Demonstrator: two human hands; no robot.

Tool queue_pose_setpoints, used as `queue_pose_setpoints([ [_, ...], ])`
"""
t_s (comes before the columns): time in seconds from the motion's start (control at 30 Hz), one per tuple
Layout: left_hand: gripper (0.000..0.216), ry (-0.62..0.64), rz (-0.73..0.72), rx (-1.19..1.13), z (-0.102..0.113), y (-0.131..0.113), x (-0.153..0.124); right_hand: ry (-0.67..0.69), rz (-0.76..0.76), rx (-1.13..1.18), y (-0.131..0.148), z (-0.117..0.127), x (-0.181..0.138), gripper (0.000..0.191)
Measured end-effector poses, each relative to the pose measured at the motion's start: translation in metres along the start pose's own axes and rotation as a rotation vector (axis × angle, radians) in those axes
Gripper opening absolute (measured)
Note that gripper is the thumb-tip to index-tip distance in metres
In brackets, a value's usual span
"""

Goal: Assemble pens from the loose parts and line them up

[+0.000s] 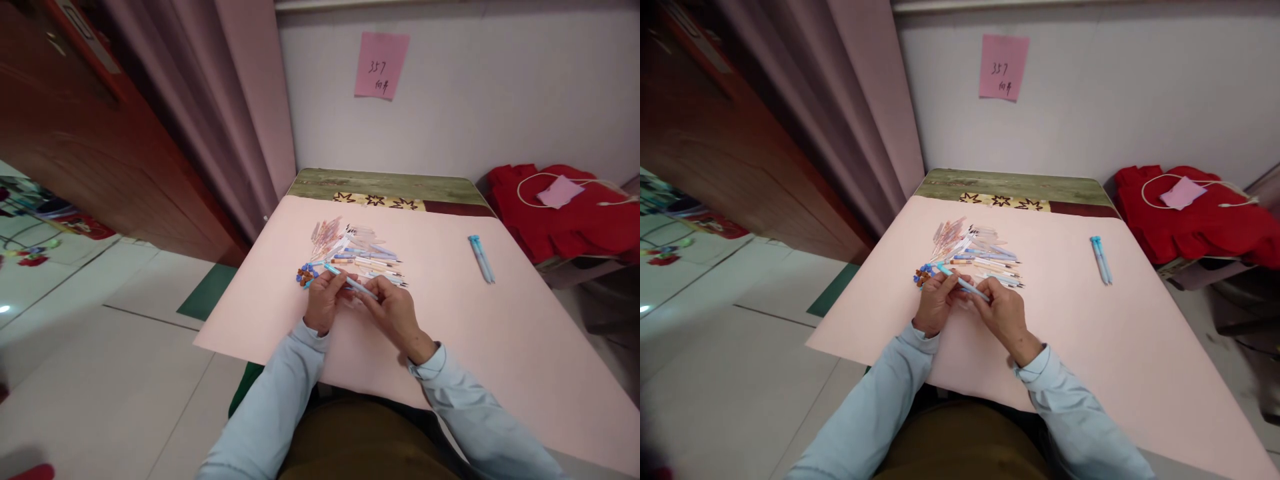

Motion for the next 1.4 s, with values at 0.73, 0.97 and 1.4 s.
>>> queue_pose_setpoints([
  [0.73,0.027,0.131,-0.036,0.108,-0.008,-0.003,-0.003,0.153,-0.025,0.196,0.002,-0.014,-0.001,0.035],
  [0.97,0.026,0.126,-0.061,0.132,-0.002,-0.003,0.0,0.326,-0.213,0.504,-0.01,-0.037,-0.003,0.041],
  [1.4,0.025,0.018,-0.164,0.319,-0.004,-0.017,-0.002,0.052,0.048,0.019,0.008,-0.004,0.005,0.014],
])
Point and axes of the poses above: each hand's wrist, its own x-axis towards the middle knuckle, its own z-axis out of the back of the hand, y = z × x, the point moved 10 cm from there along x, towards the middle knuckle, and after that the axes turned 12 degrees about x, right-handed, at the moved point
